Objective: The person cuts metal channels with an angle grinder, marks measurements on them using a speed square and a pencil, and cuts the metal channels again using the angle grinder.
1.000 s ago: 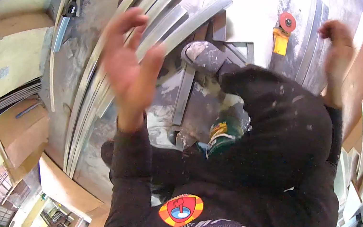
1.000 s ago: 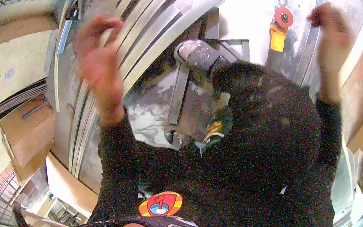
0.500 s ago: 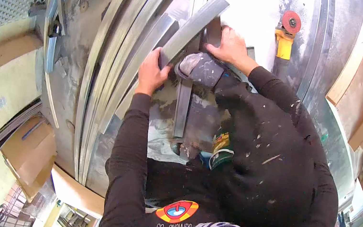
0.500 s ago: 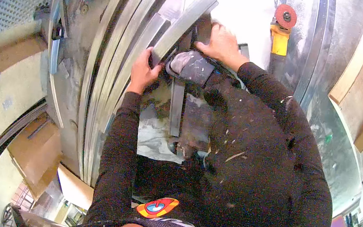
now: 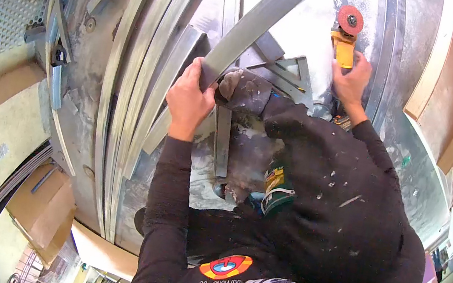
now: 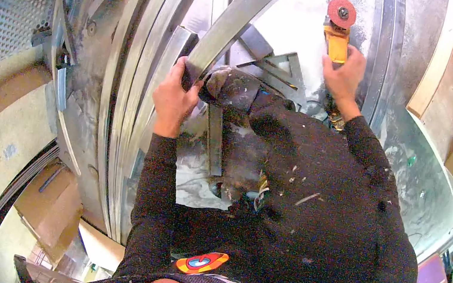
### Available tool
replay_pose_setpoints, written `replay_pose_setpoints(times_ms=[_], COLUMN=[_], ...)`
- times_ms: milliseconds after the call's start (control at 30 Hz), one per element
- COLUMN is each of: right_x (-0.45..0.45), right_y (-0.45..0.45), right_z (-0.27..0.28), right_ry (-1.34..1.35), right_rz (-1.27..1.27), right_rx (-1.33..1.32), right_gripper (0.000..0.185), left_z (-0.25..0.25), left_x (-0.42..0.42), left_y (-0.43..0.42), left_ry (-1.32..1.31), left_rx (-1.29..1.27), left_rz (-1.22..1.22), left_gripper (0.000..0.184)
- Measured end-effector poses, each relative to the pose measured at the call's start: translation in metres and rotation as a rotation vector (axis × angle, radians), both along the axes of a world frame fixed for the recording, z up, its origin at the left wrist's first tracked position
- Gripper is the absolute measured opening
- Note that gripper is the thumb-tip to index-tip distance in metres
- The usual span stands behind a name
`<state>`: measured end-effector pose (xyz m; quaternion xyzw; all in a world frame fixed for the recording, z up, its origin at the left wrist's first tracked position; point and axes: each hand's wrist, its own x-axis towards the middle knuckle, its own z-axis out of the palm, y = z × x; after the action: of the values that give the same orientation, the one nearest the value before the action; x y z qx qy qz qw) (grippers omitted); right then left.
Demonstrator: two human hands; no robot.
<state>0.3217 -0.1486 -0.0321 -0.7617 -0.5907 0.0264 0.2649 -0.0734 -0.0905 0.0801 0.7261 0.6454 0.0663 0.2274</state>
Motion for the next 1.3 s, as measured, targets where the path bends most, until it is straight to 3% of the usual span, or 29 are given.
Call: replay_pose_setpoints(times_ms=[67,100,200,333,400,433,467,567,700,767,800,867,900,933,967,1000,1067,1133,1167,1200,1267,1300], right_x=[0.017,0.022,0.023,0.031,0.038,0.044,0.050,0.044,0.036,0.019,0.007,-0.019,-0.024,-0.034,-0.045,-0.048,-0.042,-0.048,-0.044,-0.040,-0.029,-0.028], right_y=[-0.018,-0.022,-0.024,-0.010,-0.003,0.005,0.003,0.024,0.025,0.016,0.014,0.009,0.013,0.020,0.029,0.034,0.037,0.043,0.046,0.048,0.054,0.058], right_z=[-0.009,-0.007,-0.007,-0.019,-0.009,-0.012,-0.008,0.023,0.031,0.038,0.043,0.051,0.061,0.075,0.092,0.101,0.091,0.092,0.094,0.093,0.088,0.087], right_ry=[0.155,0.355,0.345,0.404,0.564,0.750,0.748,1.102,1.057,0.745,0.747,0.932,1.189,1.189,1.291,1.390,1.356,1.379,1.574,1.571,2.035,2.052], right_rz=[-0.173,-0.206,-0.096,-0.077,-0.061,-0.059,-0.069,-0.199,-0.148,-0.084,-0.077,-0.139,-0.145,-0.145,-0.109,-0.073,-0.063,0.122,0.243,0.238,0.338,0.403], right_rx=[-0.195,-0.355,-0.385,-0.355,-0.536,-0.608,-0.614,-0.747,-0.778,-0.543,-0.547,-0.230,-0.230,-0.227,-0.237,-0.248,-0.367,-0.289,-0.247,-0.249,-0.364,-0.410], right_gripper=[0.074,0.076,0.076,0.069,0.062,0.049,0.049,0.035,0.038,0.045,0.045,0.045,0.046,0.046,0.046,0.046,0.051,0.054,0.065,0.065,0.081,0.084], left_z=[0.017,0.025,0.049,-0.006,-0.024,-0.029,-0.035,-0.043,-0.038,-0.029,-0.014,-0.012,-0.014,-0.017,-0.021,-0.021,-0.024,-0.022,-0.021,-0.025,-0.031,-0.032], left_x=[0.006,0.007,0.010,-0.010,-0.015,-0.014,-0.012,-0.010,-0.005,0.020,0.045,0.096,0.123,0.148,0.170,0.189,0.200,0.197,0.194,0.192,0.190,0.190], left_y=[0.002,0.005,0.018,0.035,0.041,0.040,0.038,0.041,0.042,0.032,0.025,0.002,-0.009,-0.015,-0.027,-0.026,-0.024,-0.020,-0.019,-0.022,-0.027,-0.028], left_ry=[0.023,0.047,0.094,0.125,0.139,0.102,0.096,0.182,0.139,-0.197,-0.330,-0.617,-0.734,-0.766,-0.785,-1.073,-1.143,-1.207,-1.260,-1.263,-1.296,-1.310], left_rx=[0.011,0.027,0.044,0.146,0.055,0.042,0.033,-0.054,-0.098,0.213,0.127,-0.153,-0.350,-0.504,-0.550,-0.485,-0.685,-0.703,-0.725,-0.730,-0.954,-0.952], left_rz=[-0.011,-0.020,-0.085,-0.154,-0.132,-0.105,-0.112,-0.099,-0.134,-0.169,-0.161,-0.151,-0.124,-0.163,-0.151,-0.156,0.054,0.013,-0.028,-0.028,0.008,0.017], left_gripper=[0.069,0.071,0.070,0.069,0.068,0.052,0.052,0.059,0.064,0.065,0.065,0.073,0.078,0.094,0.106,0.105,0.088,0.078,0.069,0.069,0.055,0.047])
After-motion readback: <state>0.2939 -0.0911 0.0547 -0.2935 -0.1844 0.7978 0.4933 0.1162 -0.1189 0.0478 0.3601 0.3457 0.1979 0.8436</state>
